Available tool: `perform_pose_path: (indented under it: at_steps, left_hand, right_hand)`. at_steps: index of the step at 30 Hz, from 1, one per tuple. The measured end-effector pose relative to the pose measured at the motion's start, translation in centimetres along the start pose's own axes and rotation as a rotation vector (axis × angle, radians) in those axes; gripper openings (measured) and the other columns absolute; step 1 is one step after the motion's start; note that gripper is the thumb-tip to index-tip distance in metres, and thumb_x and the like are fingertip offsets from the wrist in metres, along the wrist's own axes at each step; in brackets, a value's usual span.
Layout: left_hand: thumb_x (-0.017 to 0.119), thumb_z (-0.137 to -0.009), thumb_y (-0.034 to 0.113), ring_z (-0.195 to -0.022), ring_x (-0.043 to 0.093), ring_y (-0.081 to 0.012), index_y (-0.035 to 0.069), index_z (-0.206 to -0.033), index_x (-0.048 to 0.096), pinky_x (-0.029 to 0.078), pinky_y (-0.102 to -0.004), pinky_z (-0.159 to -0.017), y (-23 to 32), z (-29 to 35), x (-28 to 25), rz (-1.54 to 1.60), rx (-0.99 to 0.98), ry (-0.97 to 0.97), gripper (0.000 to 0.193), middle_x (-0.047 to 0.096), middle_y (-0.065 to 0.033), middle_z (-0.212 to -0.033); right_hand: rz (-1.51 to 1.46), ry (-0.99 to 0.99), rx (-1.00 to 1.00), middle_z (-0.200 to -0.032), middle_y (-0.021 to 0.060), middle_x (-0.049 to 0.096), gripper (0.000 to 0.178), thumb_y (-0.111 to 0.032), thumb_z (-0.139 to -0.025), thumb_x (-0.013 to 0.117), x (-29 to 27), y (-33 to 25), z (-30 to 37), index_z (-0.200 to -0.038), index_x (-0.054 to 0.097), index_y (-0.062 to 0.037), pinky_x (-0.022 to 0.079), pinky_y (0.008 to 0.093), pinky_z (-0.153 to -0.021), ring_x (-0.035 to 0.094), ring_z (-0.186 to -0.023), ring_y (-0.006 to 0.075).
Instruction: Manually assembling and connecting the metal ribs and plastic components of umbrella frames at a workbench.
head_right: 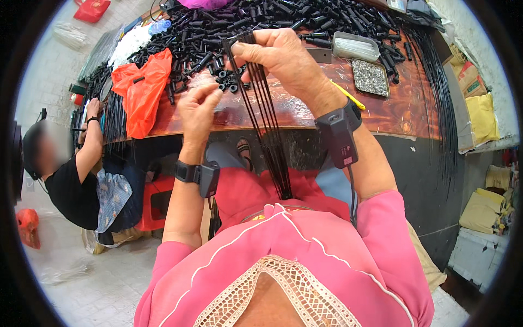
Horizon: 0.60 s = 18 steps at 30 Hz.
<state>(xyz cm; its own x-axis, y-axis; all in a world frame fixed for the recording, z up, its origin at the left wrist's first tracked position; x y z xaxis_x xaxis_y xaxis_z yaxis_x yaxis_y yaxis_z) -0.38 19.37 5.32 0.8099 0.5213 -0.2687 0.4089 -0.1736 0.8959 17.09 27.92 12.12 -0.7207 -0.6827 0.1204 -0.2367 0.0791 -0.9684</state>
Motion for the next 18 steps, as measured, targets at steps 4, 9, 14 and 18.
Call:
perform_pose_path:
  at_steps: [4, 9, 14, 18]
  left_hand:
    - [0.073, -0.076, 0.014, -0.072, 0.062, -0.0213, 0.007, -0.094, 0.074, 0.048, -0.0340, -0.066, 0.8, 0.6, 2.1, -0.477, 0.194, -0.025, 0.019, 0.061, -0.0090, -0.079]
    - [0.073, -0.076, 0.026, -0.074, 0.061, -0.0261, 0.008, -0.090, 0.075, 0.047, -0.0394, -0.066, 0.3, -0.3, 3.3, -0.696, 0.170, -0.034, 0.022, 0.061, -0.0104, -0.076]
    - [0.075, -0.074, 0.028, -0.072, 0.061, -0.0260, 0.007, -0.088, 0.074, 0.047, -0.0390, -0.066, -0.1, 0.1, 3.2, -0.727, 0.139, -0.010, 0.025, 0.061, -0.0099, -0.074]
    - [0.075, -0.074, 0.029, -0.072, 0.061, -0.0265, 0.007, -0.089, 0.074, 0.047, -0.0395, -0.066, -0.5, 1.2, 2.3, -0.673, 0.049, -0.060, 0.027, 0.061, -0.0102, -0.073]
  right_hand:
    - [-0.036, 0.017, -0.029, -0.083, 0.0068, 0.072, 0.022, -0.024, -0.091, 0.067, -1.1, 0.4, 0.2, -0.088, 0.068, -0.0022, 0.051, 0.0225, -0.055, 0.063, -0.060, 0.0082]
    - [0.006, 0.069, -0.038, -0.082, 0.0066, 0.071, 0.024, -0.026, -0.091, 0.067, -1.8, -0.1, 1.0, -0.086, 0.068, -0.0027, 0.050, 0.0224, -0.055, 0.063, -0.060, 0.0081]
    - [0.019, 0.094, -0.025, -0.080, 0.0071, 0.071, 0.025, -0.027, -0.091, 0.067, -2.2, -0.4, 1.2, -0.084, 0.067, -0.0031, 0.050, 0.0220, -0.054, 0.063, -0.060, 0.0083]
    - [0.000, 0.097, -0.047, -0.081, 0.0084, 0.071, 0.025, -0.027, -0.091, 0.068, -2.6, -0.2, 1.3, -0.082, 0.066, -0.0036, 0.049, 0.0217, -0.053, 0.063, -0.059, 0.0085]
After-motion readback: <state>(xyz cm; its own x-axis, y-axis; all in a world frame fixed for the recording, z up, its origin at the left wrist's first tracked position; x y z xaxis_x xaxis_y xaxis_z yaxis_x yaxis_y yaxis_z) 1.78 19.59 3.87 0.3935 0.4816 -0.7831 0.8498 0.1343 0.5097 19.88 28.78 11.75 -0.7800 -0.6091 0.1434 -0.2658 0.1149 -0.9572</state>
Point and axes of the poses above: each hand's wrist, its own z-axis away from the middle knuckle, its own x-axis out of the palm, y = z × x, the point moved 10 cm from there along -z, towards the middle knuckle
